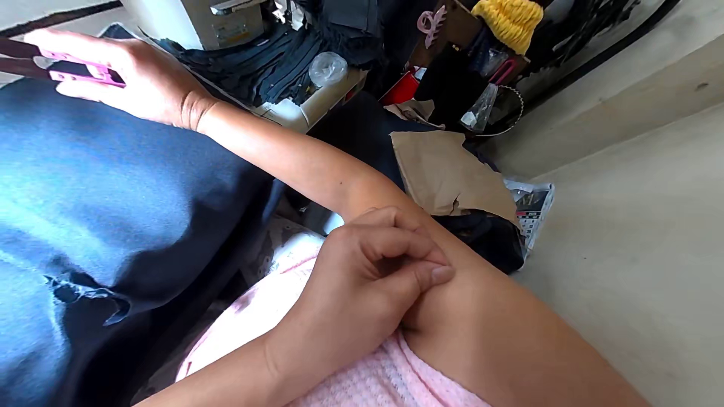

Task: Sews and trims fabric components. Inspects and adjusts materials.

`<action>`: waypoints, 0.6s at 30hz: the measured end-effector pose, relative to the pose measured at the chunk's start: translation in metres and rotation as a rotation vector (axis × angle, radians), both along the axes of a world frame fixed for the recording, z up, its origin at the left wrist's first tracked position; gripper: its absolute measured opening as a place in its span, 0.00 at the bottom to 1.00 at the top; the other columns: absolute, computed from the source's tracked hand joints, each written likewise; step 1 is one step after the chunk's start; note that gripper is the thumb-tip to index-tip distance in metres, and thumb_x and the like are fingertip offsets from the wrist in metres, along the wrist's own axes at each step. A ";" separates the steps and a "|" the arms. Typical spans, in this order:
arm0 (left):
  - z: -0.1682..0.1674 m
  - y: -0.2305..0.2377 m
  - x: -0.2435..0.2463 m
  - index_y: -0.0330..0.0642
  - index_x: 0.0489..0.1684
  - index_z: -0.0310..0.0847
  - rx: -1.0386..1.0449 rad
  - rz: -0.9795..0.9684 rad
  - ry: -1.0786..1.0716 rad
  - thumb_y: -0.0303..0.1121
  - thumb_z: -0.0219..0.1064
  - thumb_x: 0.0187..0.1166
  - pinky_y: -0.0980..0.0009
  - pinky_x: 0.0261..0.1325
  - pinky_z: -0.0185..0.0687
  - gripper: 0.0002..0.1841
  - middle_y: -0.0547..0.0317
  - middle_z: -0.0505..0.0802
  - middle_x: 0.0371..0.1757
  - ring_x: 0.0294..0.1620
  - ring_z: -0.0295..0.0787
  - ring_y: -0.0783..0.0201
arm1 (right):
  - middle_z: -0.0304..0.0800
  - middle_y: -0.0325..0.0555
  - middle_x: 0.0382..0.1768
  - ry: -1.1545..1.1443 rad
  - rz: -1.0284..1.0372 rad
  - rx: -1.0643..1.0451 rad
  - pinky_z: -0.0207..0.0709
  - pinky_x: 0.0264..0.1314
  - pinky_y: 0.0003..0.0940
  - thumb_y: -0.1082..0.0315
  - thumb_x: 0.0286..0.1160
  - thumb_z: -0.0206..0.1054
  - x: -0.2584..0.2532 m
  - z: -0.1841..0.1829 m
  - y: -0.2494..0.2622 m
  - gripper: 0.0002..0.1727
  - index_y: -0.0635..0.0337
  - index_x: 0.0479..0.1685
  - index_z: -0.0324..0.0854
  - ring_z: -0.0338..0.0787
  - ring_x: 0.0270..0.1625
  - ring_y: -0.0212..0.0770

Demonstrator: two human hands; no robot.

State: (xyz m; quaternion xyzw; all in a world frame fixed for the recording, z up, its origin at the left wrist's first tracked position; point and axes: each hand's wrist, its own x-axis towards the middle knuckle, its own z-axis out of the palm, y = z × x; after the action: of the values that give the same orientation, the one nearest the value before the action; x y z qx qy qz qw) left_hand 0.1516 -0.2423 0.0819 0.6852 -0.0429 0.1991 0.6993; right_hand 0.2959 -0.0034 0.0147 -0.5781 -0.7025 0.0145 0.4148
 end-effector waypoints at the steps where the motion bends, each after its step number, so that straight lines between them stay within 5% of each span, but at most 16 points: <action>1: -0.002 0.001 0.000 0.45 0.30 0.94 -0.043 -0.002 0.022 0.29 0.74 0.74 0.81 0.44 0.88 0.05 0.66 0.92 0.39 0.44 0.89 0.74 | 0.96 0.46 0.38 0.001 0.002 -0.004 0.83 0.48 0.30 0.70 0.72 0.76 0.000 0.000 0.001 0.17 0.66 0.59 0.90 0.90 0.39 0.34; 9: -0.021 0.020 -0.009 0.45 0.33 0.89 -0.200 0.040 0.131 0.34 0.65 0.83 0.76 0.42 0.84 0.09 0.64 0.91 0.35 0.37 0.86 0.72 | 0.95 0.47 0.36 0.015 0.038 0.041 0.83 0.46 0.29 0.70 0.71 0.77 0.001 0.002 -0.005 0.17 0.68 0.57 0.91 0.90 0.37 0.34; 12: -0.033 0.035 -0.022 0.46 0.34 0.88 -0.293 0.094 0.111 0.34 0.64 0.85 0.76 0.51 0.84 0.09 0.67 0.91 0.33 0.39 0.87 0.74 | 0.95 0.50 0.33 0.043 0.077 0.156 0.84 0.43 0.32 0.71 0.69 0.76 0.000 -0.001 -0.007 0.17 0.70 0.56 0.91 0.90 0.33 0.37; 18: -0.051 0.077 -0.086 0.58 0.39 0.86 -0.342 0.363 0.002 0.44 0.60 0.89 0.77 0.51 0.83 0.10 0.74 0.87 0.33 0.38 0.85 0.76 | 0.96 0.55 0.36 0.056 0.097 0.208 0.86 0.46 0.41 0.72 0.67 0.77 0.003 -0.004 -0.006 0.17 0.70 0.55 0.91 0.93 0.36 0.45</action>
State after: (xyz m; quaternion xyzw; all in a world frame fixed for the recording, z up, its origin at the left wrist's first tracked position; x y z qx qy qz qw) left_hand 0.0660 -0.1654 0.0307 0.5534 0.1160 0.3253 0.7579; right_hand 0.2991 -0.0098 0.0104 -0.4964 -0.7156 -0.0224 0.4909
